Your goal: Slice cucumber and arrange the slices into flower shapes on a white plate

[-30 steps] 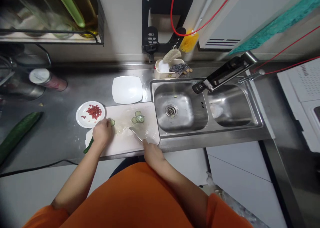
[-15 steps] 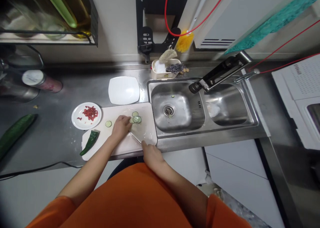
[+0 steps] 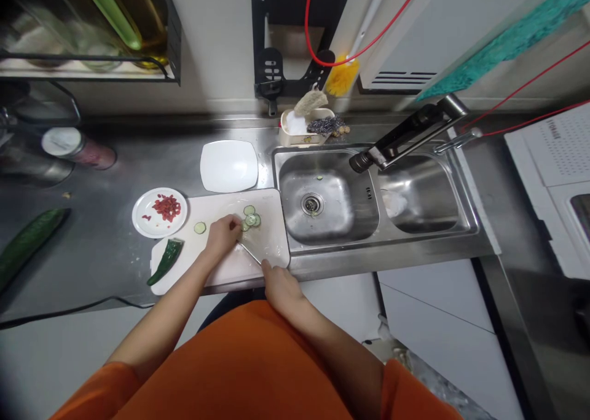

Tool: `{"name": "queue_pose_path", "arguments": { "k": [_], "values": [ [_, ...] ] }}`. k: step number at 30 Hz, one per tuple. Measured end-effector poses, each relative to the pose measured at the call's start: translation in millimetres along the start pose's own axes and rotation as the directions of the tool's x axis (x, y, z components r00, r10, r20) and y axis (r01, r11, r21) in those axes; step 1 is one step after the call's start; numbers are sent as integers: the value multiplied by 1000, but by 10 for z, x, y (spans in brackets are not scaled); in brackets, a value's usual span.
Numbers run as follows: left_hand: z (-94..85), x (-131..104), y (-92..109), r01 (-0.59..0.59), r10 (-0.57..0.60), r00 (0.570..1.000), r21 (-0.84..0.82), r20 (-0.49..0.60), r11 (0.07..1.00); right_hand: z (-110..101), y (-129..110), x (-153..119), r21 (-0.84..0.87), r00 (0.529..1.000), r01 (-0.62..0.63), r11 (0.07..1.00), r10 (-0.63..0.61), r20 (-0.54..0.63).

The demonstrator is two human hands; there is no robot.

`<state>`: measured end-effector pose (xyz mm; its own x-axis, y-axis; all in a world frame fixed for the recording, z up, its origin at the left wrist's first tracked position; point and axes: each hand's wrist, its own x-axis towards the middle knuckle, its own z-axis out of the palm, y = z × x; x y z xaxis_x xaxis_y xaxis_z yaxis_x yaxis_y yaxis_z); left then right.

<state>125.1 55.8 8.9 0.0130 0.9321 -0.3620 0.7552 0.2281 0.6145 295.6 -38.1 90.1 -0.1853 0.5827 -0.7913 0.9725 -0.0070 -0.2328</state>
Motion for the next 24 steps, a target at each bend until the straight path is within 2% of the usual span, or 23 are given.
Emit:
{"name": "queue_pose_path", "arguments": {
  "k": [6, 10, 12, 18, 24],
  "values": [
    [-123, -95, -198, 105, -106, 994, -31, -36, 994, 6, 37, 14, 10, 1000, 2, 1000, -2, 4],
    [-224, -138, -395, 124, -125, 992, -38, -2, 992, 11, 63, 39, 7, 1000, -14, 1000, 14, 2],
    [-233, -155, -456, 98, -99, 995, -27, -24, 995, 7, 48, 54, 2, 1000, -17, 1000, 17, -8],
    [-116, -297, -511, -82, 91, 979, 54, -185, 995, -11, -147, 96, -53, 997, -3, 999, -2, -79],
    [11, -451, -562, -96, 102, 966, 37, -237, 995, -31, -336, 151, -98, 995, 39, 994, -48, -92]
  ]
}}
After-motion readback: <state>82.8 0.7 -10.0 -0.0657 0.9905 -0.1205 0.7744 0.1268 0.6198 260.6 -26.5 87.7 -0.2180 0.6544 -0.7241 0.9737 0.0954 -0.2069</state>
